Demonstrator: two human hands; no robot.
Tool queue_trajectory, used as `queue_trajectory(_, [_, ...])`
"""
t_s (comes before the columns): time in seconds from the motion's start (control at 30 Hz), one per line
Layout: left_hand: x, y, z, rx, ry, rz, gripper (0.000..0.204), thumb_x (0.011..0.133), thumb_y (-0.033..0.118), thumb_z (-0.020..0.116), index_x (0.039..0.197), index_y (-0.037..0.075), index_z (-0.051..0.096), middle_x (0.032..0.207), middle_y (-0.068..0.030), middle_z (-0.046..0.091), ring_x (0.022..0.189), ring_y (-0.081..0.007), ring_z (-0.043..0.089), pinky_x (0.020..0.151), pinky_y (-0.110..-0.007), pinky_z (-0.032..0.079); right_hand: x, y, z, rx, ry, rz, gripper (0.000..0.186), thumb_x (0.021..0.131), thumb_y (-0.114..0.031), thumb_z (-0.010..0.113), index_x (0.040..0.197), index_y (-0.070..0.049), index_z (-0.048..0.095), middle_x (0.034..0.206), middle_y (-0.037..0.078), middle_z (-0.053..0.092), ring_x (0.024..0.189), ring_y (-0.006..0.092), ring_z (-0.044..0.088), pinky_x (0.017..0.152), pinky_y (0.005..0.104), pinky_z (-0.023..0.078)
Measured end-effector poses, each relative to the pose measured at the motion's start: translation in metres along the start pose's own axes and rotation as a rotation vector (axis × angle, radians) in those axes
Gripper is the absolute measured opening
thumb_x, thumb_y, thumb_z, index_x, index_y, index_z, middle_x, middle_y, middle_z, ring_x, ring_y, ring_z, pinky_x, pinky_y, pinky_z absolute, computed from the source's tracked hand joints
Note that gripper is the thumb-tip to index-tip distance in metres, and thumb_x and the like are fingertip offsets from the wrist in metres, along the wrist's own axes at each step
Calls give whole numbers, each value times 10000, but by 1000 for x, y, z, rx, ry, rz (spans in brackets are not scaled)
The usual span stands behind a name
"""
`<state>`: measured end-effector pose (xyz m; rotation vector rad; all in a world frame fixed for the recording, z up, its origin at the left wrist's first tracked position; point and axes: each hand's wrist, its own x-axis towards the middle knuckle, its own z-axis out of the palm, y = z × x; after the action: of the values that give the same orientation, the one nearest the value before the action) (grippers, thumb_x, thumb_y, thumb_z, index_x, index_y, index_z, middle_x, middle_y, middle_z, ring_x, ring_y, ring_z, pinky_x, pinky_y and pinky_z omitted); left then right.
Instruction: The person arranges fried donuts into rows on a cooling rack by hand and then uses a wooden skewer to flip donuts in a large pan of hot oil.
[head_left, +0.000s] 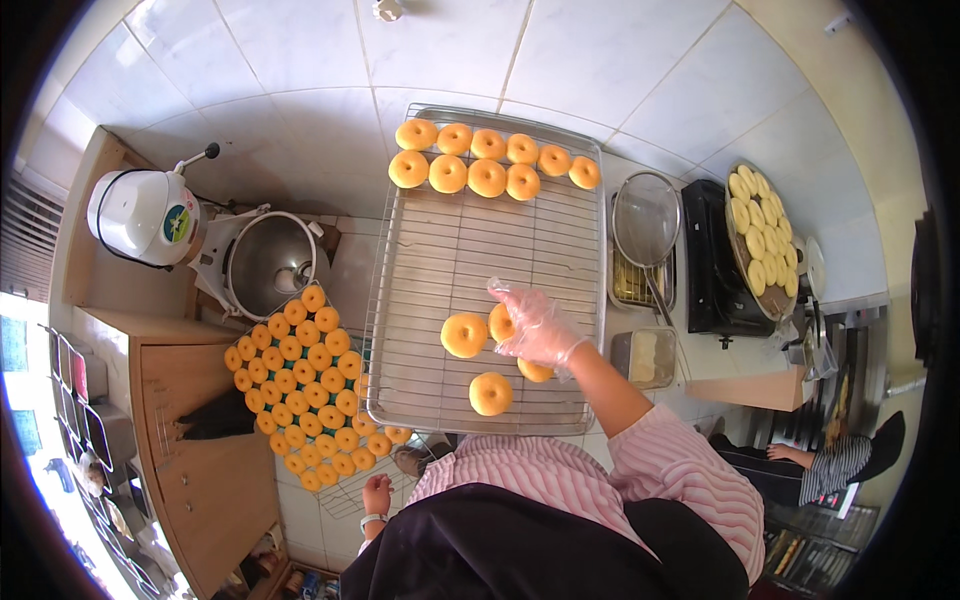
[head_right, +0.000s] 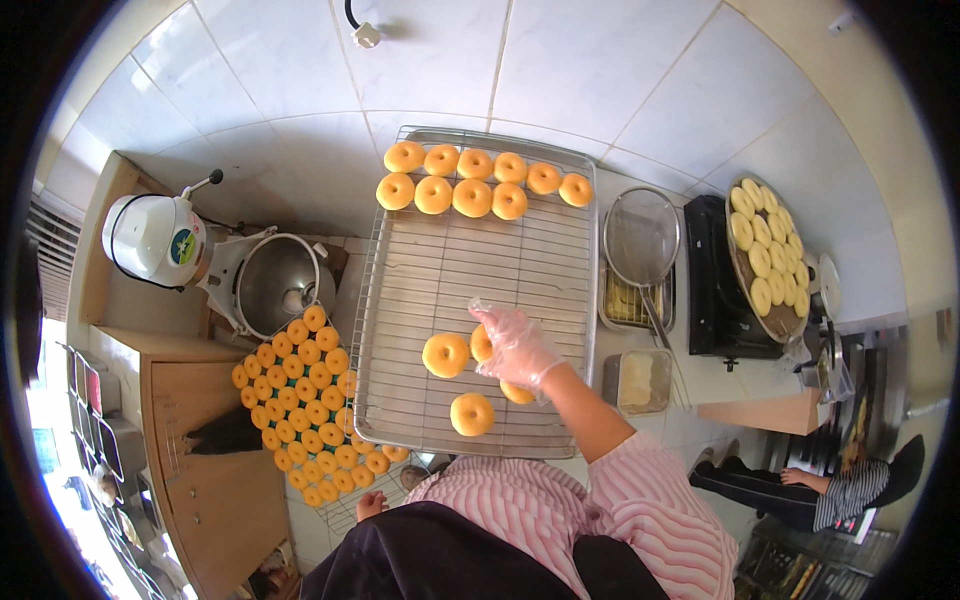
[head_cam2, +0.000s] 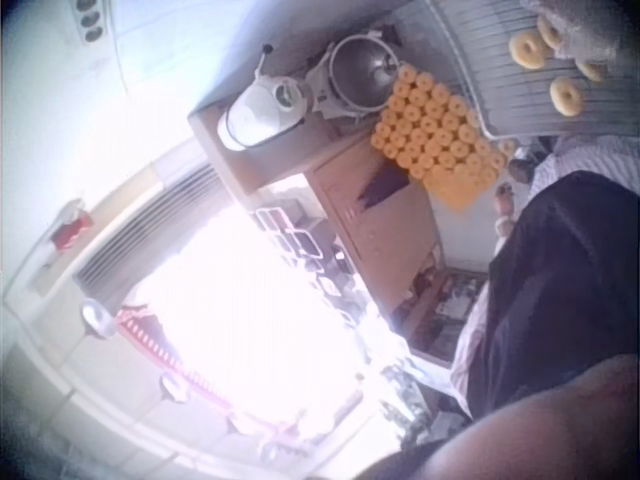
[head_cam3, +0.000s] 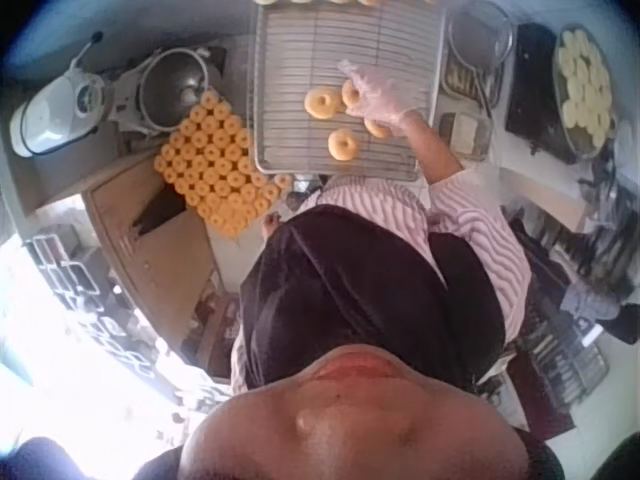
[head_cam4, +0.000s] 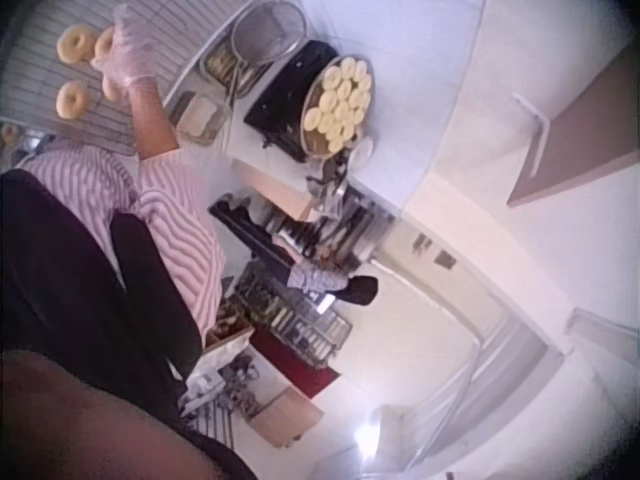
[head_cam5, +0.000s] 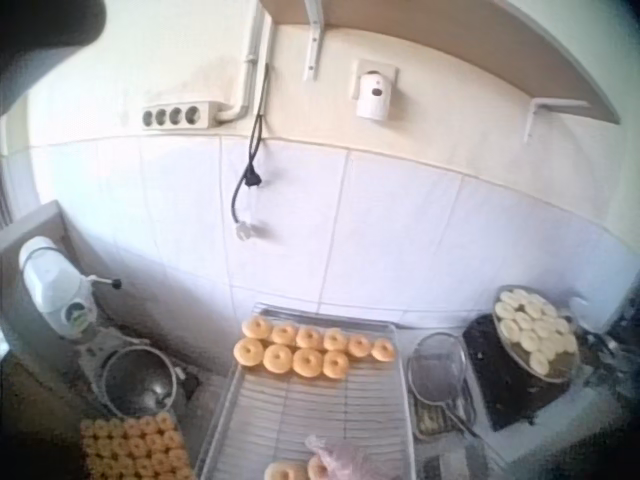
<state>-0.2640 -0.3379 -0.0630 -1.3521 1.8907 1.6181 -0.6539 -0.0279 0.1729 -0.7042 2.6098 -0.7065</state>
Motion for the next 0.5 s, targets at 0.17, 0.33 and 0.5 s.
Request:
queue_trajectory(0.17, [-5,2,-3,68,-45,12,235,849,110,550,978,-79,604,798,-125,654,642,-169,631,580,-274,526,4,8,6,340,9,338,787,716,-123,683,1396,-88,288,1350,187,401,1240,306,399,1029,374,353])
queue_trajectory(0.33, [-12,10,-9,60,-38,-29,228,850,102,549,969,-86,602,818,-128,650,674,-169,633,584,-270,531,62,71,-55,129,370,498,813,717,-96,677,1403,-41,245,1318,209,442,1214,333,443,1028,345,360])
queue_trajectory(0.5, [-15,14,-6,33,-9,-3,226,847,103,548,977,-74,602,820,-126,651,674,-174,635,582,-274,529,108,116,-62,-66,590,351,841,688,-177,729,1371,16,276,1343,237,415,1220,336,445,1015,357,376])
